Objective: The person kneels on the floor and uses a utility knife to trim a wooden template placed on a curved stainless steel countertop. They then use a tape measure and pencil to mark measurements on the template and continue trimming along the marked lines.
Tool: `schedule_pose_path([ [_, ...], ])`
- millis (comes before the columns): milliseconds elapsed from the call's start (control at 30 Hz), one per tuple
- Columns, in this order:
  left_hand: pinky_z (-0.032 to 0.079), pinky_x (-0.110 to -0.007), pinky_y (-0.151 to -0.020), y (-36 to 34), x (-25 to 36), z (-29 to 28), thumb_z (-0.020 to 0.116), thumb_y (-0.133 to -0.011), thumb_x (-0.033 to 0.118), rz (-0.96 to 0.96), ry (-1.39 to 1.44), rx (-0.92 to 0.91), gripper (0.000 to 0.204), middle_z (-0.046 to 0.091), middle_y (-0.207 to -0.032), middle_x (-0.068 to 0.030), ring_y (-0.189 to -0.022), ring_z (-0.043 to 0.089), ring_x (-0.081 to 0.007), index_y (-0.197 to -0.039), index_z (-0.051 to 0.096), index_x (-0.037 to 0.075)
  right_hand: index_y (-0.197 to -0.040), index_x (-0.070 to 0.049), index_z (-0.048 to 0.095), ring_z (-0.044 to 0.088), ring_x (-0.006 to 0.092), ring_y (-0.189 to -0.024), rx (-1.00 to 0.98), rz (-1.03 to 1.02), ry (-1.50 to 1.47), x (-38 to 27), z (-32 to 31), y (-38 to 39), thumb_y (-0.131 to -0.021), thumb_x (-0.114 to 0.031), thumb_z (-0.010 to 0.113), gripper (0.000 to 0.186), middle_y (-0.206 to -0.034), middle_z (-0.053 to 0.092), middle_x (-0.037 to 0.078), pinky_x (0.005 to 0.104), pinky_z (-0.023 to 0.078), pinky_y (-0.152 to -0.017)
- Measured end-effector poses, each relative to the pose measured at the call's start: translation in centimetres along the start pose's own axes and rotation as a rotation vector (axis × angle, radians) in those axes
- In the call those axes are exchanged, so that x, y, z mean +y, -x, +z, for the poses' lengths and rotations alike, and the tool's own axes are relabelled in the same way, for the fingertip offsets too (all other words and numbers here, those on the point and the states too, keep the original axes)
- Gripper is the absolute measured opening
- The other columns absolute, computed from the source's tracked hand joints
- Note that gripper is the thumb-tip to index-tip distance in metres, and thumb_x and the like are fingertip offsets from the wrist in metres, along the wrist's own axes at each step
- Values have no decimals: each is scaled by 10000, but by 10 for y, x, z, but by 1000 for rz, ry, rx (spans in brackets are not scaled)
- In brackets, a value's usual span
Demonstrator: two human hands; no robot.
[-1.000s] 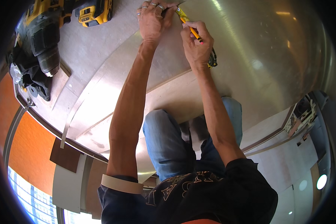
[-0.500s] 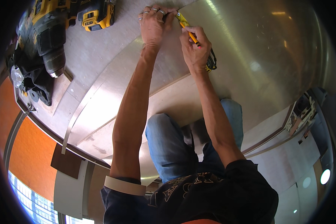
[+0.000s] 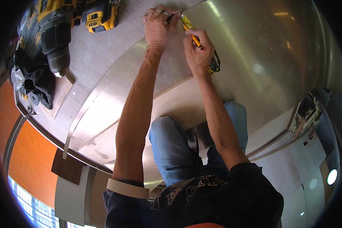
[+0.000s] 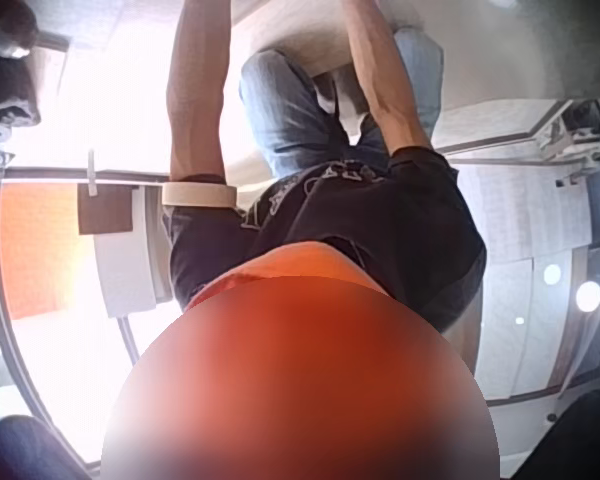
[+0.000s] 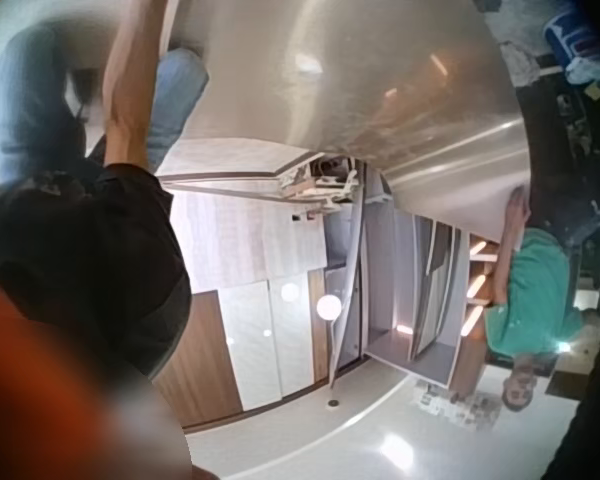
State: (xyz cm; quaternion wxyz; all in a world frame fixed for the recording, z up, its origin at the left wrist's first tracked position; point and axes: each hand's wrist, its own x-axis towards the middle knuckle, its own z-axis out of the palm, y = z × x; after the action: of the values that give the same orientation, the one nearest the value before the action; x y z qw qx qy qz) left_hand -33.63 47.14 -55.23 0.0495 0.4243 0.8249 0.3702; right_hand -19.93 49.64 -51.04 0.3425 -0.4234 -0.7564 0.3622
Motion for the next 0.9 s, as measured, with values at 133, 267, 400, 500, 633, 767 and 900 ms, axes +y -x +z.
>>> schedule_pose_path([
  [133, 399, -374, -885, -1, 3, 0, 756, -824, 342, -8, -10, -6, 194, 690, -919, 14, -940, 596, -239, -903, 790, 168, -846, -62, 607, 634, 314, -683, 74, -94, 44, 0, 5, 1, -802, -34, 698, 104, -770, 641, 109, 396, 486, -640],
  [267, 401, -376, -892, 0, 3, 2, 759, -820, 349, -12, -11, -6, 200, 696, -930, 14, -952, 599, -237, -895, 793, 167, -858, -81, 615, 630, 289, -686, 158, -138, 100, 0, 5, -1, -798, -46, 708, 116, -775, 648, 70, 395, 460, -689],
  [400, 399, -372, -895, 1, 0, 2, 747, -833, 328, -11, -11, 1, 168, 698, -933, 19, -961, 597, -230, -902, 798, 183, -861, -87, 623, 620, 273, -689, 103, -106, 137, -3, 2, 0, -806, -56, 712, 109, -772, 645, 58, 389, 445, -715],
  [500, 397, -368, -896, 0, 3, 0, 737, -842, 308, -7, 5, -3, 144, 700, -937, 22, -971, 596, -225, -903, 800, 193, -854, -81, 622, 614, 278, -692, 75, -30, 97, -4, 1, 3, -816, -66, 708, 95, -769, 641, 65, 394, 444, -718],
  [633, 395, -369, -895, 1, 3, -1, 740, -837, 314, 9, -8, -7, 142, 702, -942, 26, -975, 596, -221, -906, 800, 205, -856, -68, 618, 609, 293, -696, 69, 31, -11, 0, 3, 3, -825, -75, 702, 90, -763, 633, 81, 403, 448, -708],
  [767, 395, -372, -889, 0, -5, 3, 745, -833, 324, 38, -65, -2, 146, 702, -940, 33, -966, 597, -221, -917, 802, 218, -861, -60, 621, 606, 303, -692, 80, 11, -1, 2, 5, 3, -831, -81, 700, 87, -753, 624, 96, 410, 455, -698],
  [900, 395, -373, -885, 0, -1, 3, 743, -836, 319, 27, -33, -5, 142, 700, -936, 36, -959, 598, -219, -927, 803, 227, -874, -62, 631, 606, 302, -695, 59, 36, 24, 3, 3, 3, -835, -89, 703, 86, -758, 624, 102, 410, 448, -682],
])
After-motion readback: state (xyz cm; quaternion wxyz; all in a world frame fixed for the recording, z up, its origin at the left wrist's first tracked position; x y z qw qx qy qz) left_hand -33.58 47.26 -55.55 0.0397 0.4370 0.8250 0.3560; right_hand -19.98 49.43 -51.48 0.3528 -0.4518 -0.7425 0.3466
